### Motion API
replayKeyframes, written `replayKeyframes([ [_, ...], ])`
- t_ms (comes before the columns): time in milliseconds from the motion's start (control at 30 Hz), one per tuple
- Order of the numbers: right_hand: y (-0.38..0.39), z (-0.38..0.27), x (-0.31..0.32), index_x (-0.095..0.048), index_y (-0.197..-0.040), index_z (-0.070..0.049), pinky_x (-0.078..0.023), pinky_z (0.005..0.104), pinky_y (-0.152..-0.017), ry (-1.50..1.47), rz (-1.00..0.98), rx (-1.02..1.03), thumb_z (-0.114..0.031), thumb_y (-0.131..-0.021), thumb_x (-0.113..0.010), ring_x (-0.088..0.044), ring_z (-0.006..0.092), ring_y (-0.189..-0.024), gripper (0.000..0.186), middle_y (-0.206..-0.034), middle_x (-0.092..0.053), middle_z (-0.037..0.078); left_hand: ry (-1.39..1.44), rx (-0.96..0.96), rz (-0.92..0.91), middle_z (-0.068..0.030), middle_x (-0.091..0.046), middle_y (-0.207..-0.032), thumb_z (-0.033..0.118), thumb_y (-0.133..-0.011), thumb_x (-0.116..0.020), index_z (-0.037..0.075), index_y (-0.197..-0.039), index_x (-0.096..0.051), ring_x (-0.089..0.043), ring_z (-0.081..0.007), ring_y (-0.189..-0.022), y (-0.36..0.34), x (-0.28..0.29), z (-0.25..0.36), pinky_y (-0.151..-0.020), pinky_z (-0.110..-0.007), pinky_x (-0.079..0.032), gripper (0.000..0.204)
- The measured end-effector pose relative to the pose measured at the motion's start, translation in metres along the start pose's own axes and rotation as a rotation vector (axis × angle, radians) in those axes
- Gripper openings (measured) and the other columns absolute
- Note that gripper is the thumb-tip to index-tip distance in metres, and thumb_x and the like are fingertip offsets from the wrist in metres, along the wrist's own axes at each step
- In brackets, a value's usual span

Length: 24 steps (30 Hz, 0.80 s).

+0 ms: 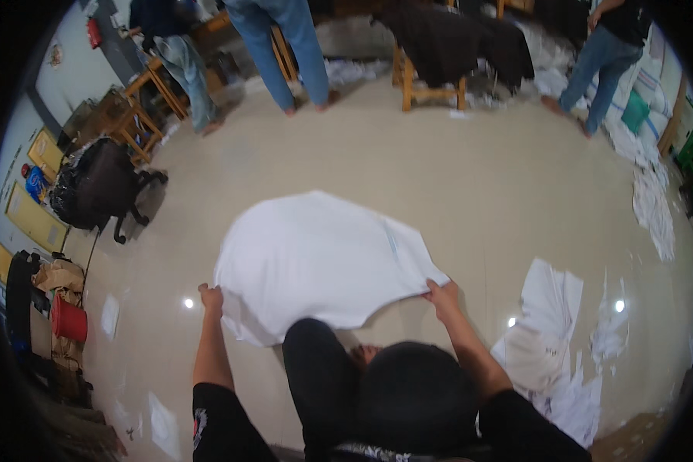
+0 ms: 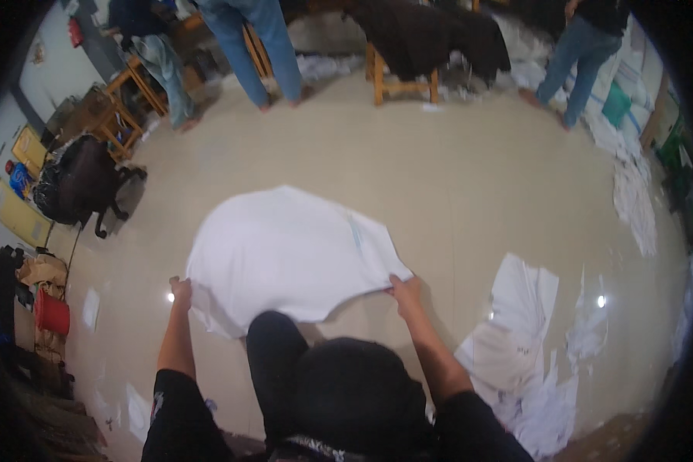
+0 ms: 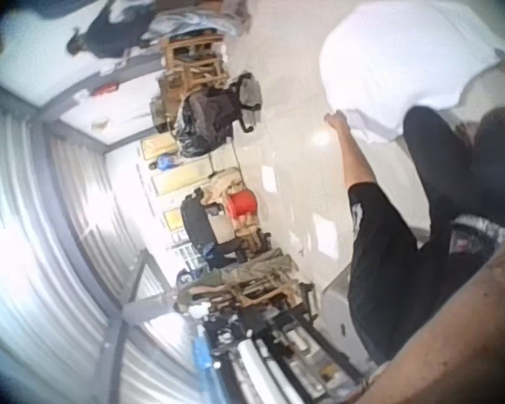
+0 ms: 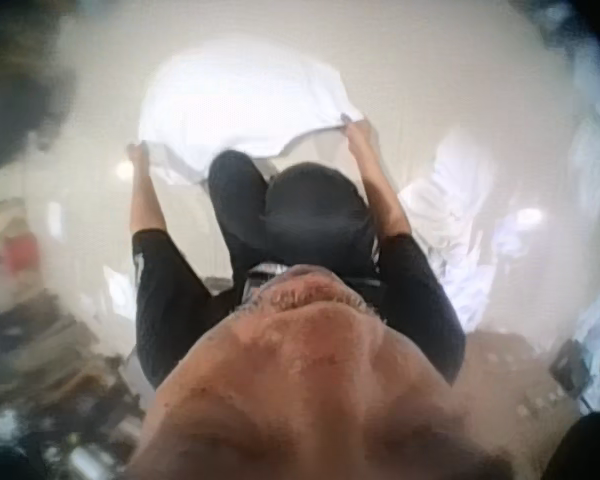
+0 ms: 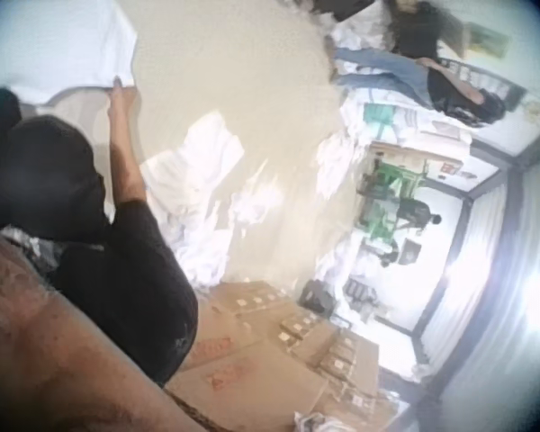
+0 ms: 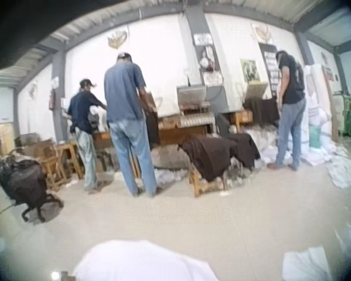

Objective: The person sits on the floor and uses scissors to cut a large white fabric sheet along a printed pattern. They trim the edges and separate the fabric into two distinct pieces, leaving the cut pieces on the floor.

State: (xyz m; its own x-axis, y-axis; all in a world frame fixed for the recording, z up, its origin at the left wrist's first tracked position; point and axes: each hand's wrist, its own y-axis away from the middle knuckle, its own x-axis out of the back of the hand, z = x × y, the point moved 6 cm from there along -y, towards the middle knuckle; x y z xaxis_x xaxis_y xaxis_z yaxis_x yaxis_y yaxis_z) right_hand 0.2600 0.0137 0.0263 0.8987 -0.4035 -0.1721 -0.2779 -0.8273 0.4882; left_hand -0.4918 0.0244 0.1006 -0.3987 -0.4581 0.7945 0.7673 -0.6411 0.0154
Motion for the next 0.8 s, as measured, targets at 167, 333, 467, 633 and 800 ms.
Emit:
replayKeyframes([
  [167, 0.013, 0.035, 0.008, -0.063, -0.131, 0.008, -0.064, 0.0345, -0.062, 0.164, -0.012, 0.024, -0.005, -0.102, -0.068, -0.077, 0.0252, -0.078, 0.032, -0.109, -0.075, 0.017, -0.173, -0.429, -0.135, -0.0312, -0.053, -0.152, 0.040, -0.095, -0.078, -0.002, -0.156, -0.043, -0.045, -0.0509, -0.146, 0.095, -0.079, -0.012, -0.123, -0.057, -0.037, 0.082],
  [333, 0.022, 0.021, 0.022, -0.070, -0.117, 0.006, -0.057, 0.0298, -0.052, 0.404, 0.049, 0.040, -0.014, -0.101, -0.072, -0.074, 0.0203, -0.064, 0.025, -0.093, -0.076, 0.013, -0.452, -0.213, -0.354, -0.0263, -0.021, -0.176, 0.062, -0.100, -0.061, 0.018, -0.170, -0.030, -0.019, -0.0547, -0.160, 0.178, -0.092, -0.039, -0.124, -0.073, -0.024, 0.088],
  [467, 0.022, 0.021, 0.035, -0.072, -0.110, 0.005, -0.058, 0.0346, -0.057, 0.630, 0.015, -0.010, -0.017, -0.092, -0.079, -0.075, 0.0228, -0.066, 0.029, -0.087, -0.076, 0.013, -0.476, -0.156, -0.332, -0.0229, -0.015, -0.179, 0.063, -0.100, -0.060, 0.021, -0.173, -0.023, -0.015, -0.0538, -0.162, 0.200, -0.068, -0.055, -0.125, -0.074, -0.022, 0.092],
  [633, 0.020, 0.002, 0.020, -0.072, -0.112, 0.003, -0.060, 0.0449, -0.083, 1.192, -0.037, 0.278, -0.019, -0.083, -0.083, -0.075, 0.0357, -0.090, 0.038, -0.097, -0.077, 0.017, -0.508, -0.141, -0.360, -0.0256, -0.017, -0.178, 0.063, -0.099, -0.062, 0.019, -0.173, -0.025, -0.015, -0.0555, -0.162, 0.203, -0.049, -0.088, -0.124, -0.074, -0.022, 0.094],
  [800, -0.040, -0.035, -0.055, -0.069, -0.124, 0.000, -0.056, 0.0467, -0.101, 1.126, 0.020, 0.501, -0.025, -0.086, -0.085, -0.069, 0.0375, -0.119, 0.048, -0.124, -0.072, 0.022, -0.384, -0.102, -0.327, -0.0280, -0.015, -0.178, 0.062, -0.100, -0.061, 0.013, -0.173, -0.024, -0.012, -0.0574, -0.162, 0.215, -0.053, -0.104, -0.125, -0.074, -0.019, 0.095],
])
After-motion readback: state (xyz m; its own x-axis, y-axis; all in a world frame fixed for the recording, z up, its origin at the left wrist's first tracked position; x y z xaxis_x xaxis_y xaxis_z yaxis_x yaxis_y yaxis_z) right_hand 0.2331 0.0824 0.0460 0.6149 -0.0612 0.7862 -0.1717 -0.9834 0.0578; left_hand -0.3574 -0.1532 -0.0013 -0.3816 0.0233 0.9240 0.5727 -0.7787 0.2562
